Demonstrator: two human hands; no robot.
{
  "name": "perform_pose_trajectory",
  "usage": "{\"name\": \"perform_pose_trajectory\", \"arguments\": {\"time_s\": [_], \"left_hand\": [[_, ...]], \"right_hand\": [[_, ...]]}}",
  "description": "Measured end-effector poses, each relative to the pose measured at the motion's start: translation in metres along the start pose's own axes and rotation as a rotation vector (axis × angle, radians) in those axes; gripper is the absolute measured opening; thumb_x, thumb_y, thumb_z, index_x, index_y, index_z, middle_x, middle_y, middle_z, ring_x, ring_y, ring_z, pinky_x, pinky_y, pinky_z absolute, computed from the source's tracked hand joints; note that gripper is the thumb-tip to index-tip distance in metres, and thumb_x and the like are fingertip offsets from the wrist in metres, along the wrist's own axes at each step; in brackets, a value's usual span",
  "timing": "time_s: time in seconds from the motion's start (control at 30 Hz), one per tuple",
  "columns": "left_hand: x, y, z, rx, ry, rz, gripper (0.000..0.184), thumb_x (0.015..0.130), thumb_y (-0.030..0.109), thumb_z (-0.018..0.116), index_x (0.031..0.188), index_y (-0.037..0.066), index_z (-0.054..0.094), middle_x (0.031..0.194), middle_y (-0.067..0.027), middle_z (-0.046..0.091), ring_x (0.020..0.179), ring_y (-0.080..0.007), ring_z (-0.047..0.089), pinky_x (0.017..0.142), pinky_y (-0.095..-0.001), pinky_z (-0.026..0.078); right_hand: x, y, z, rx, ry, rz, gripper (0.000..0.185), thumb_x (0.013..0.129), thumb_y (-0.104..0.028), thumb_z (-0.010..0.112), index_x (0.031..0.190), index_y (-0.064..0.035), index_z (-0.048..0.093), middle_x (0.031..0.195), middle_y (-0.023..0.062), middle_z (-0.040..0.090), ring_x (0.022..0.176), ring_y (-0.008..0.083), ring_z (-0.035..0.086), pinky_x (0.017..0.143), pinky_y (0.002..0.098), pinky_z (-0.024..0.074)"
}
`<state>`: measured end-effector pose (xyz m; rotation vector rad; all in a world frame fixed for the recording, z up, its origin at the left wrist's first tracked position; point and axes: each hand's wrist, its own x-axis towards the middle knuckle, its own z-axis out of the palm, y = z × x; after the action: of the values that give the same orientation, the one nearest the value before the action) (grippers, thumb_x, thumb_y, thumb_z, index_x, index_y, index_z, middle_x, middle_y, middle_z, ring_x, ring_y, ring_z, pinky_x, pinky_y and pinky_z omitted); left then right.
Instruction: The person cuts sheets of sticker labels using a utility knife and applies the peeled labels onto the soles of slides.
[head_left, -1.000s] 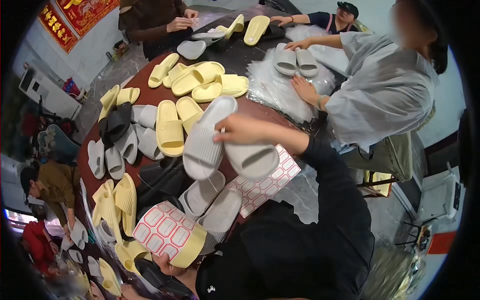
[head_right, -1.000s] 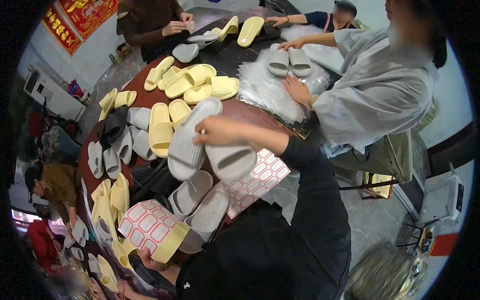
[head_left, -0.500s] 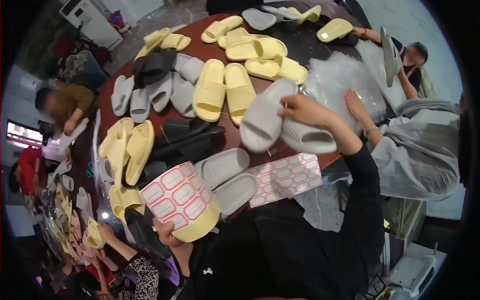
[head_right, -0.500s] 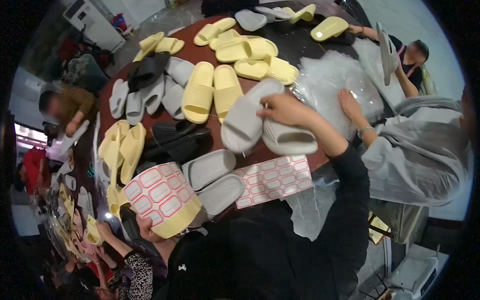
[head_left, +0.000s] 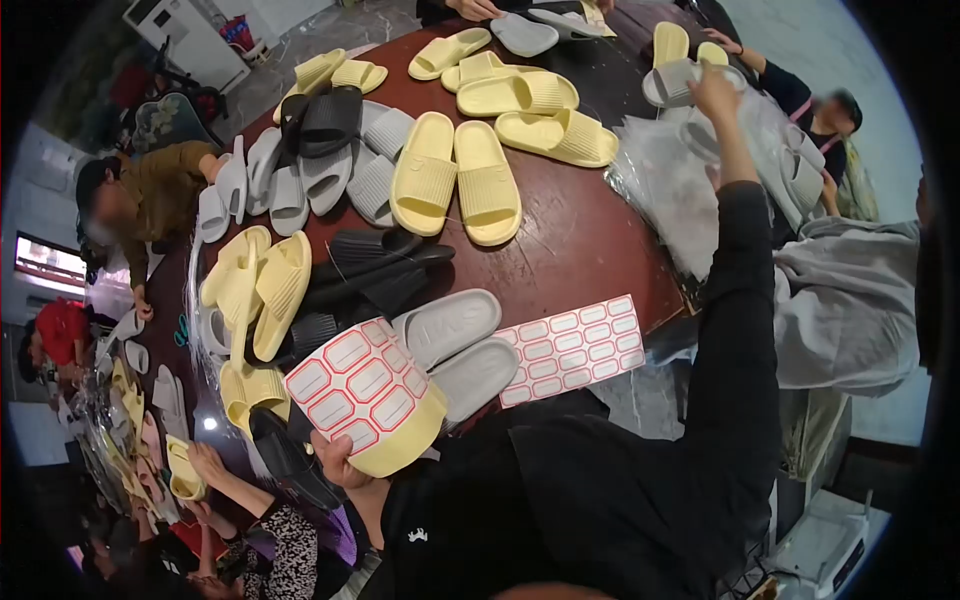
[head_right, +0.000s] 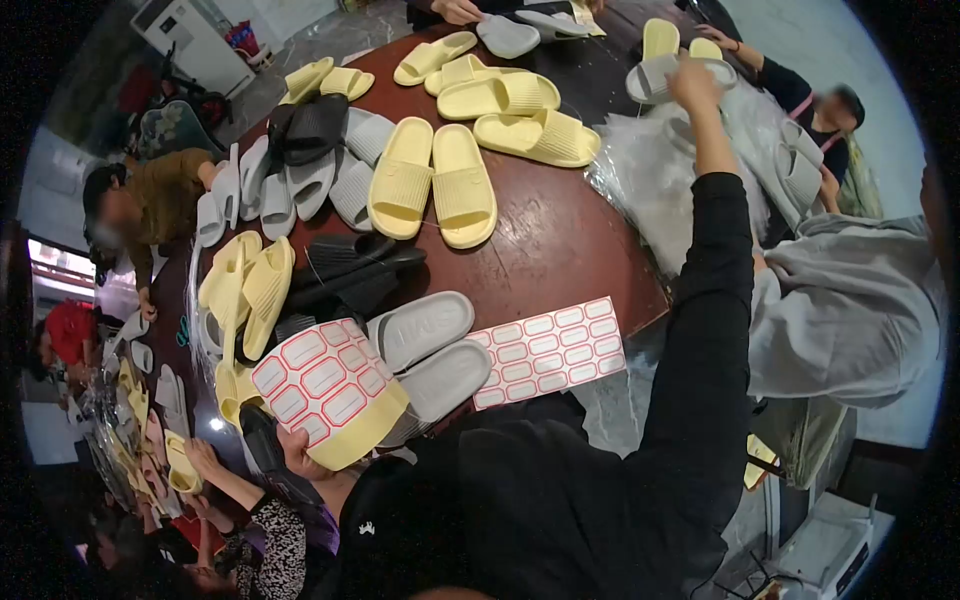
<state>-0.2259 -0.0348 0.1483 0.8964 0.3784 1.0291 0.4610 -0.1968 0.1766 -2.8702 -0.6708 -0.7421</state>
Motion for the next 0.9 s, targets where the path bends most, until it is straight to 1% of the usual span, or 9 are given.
{"name": "perform_pose_trajectory", "arguments": {"time_s": [0.1,0.13,0.23,0.27,0.37,0.5,0.63,0.77,0.9], "left_hand": [[-0.004,-0.005,-0.002,0.008,0.026,0.046,0.044,0.076,0.012,0.046,0.109,-0.017,0.051,0.105,-0.0257,0.061,0.088,-0.0297,0.065,0.079,-0.0379,0.052],[-0.002,-0.004,0.002,-0.009,0.011,0.012,0.044,0.076,0.012,0.047,0.109,-0.017,0.051,0.105,-0.0257,0.061,0.088,-0.0300,0.065,0.079,-0.0381,0.052],[0.001,-0.002,0.005,-0.038,-0.012,-0.040,0.045,0.075,0.012,0.047,0.110,-0.017,0.051,0.104,-0.0259,0.061,0.089,-0.0304,0.064,0.079,-0.0384,0.052],[0.000,-0.007,-0.002,-0.053,-0.006,-0.049,0.046,0.075,0.012,0.048,0.111,-0.017,0.050,0.105,-0.0261,0.061,0.089,-0.0308,0.064,0.080,-0.0388,0.052],[-0.002,-0.007,-0.014,-0.065,0.001,-0.072,0.048,0.075,0.013,0.048,0.113,-0.017,0.049,0.105,-0.0264,0.061,0.089,-0.0316,0.064,0.080,-0.0395,0.052],[-0.002,0.004,-0.006,-0.046,-0.120,0.034,0.049,0.074,0.011,0.048,0.116,-0.017,0.047,0.109,-0.0269,0.059,0.090,-0.0325,0.064,0.082,-0.0402,0.051],[-0.016,0.010,-0.016,-0.093,-0.008,0.055,0.052,0.074,0.011,0.048,0.118,-0.016,0.046,0.111,-0.0276,0.058,0.093,-0.0329,0.063,0.085,-0.0406,0.050],[-0.036,0.010,-0.061,-0.012,-0.113,0.025,0.062,0.077,0.017,0.047,0.129,-0.013,0.034,0.126,-0.0291,0.047,0.111,-0.0347,0.054,0.090,-0.0438,0.047],[-0.030,0.023,-0.034,-0.088,0.131,0.033,0.057,0.071,0.012,0.049,0.120,-0.017,0.044,0.113,-0.0277,0.057,0.101,-0.0333,0.061,0.089,-0.0410,0.048]], "right_hand": [[-0.036,-0.070,-0.027,0.208,-0.226,-0.154,0.039,0.086,-0.029,0.057,0.115,-0.0038,0.056,0.110,0.0193,0.061,0.096,0.0356,0.060,0.080,0.0441,0.0478],[-0.039,-0.066,0.028,0.384,-0.111,-0.381,0.034,0.086,-0.028,0.057,0.111,-0.0038,0.059,0.105,0.0177,0.063,0.095,0.0341,0.061,0.079,0.0418,0.0484],[-0.107,-0.159,0.010,0.625,-0.486,-0.380,0.033,0.083,-0.025,0.062,0.109,-0.0042,0.061,0.103,0.0163,0.064,0.092,0.0293,0.062,0.078,0.0376,0.0481],[-0.132,-0.187,0.040,0.756,-0.422,-0.386,0.038,0.083,-0.030,0.062,0.111,-0.0042,0.060,0.102,0.0184,0.063,0.092,0.0292,0.061,0.079,0.0373,0.0476],[-0.180,-0.272,0.024,0.558,-0.448,-0.616,0.046,0.085,-0.042,0.057,0.110,-0.0034,0.060,0.097,0.0210,0.063,0.091,0.0350,0.060,0.079,0.0411,0.0465],[-0.205,-0.330,0.037,0.542,-0.424,-0.406,0.050,0.085,-0.047,0.054,0.111,-0.0052,0.060,0.088,0.0199,0.065,0.088,0.0379,0.061,0.082,0.0428,0.0456],[-0.209,-0.349,0.050,0.635,-0.467,-0.368,0.052,0.085,-0.050,0.052,0.112,-0.0060,0.060,0.081,0.0183,0.066,0.081,0.0370,0.062,0.079,0.0446,0.0458],[-0.197,-0.339,0.046,0.598,-0.507,-0.280,0.054,0.086,-0.053,0.051,0.112,-0.0069,0.061,0.086,0.0198,0.066,0.082,0.0355,0.063,0.076,0.0436,0.0470],[-0.175,-0.292,-0.002,1.257,-0.614,0.123,0.058,0.090,-0.053,0.047,0.108,0.0003,0.062,0.088,0.0098,0.068,0.080,0.0176,0.064,0.075,0.0299,0.0481]]}}
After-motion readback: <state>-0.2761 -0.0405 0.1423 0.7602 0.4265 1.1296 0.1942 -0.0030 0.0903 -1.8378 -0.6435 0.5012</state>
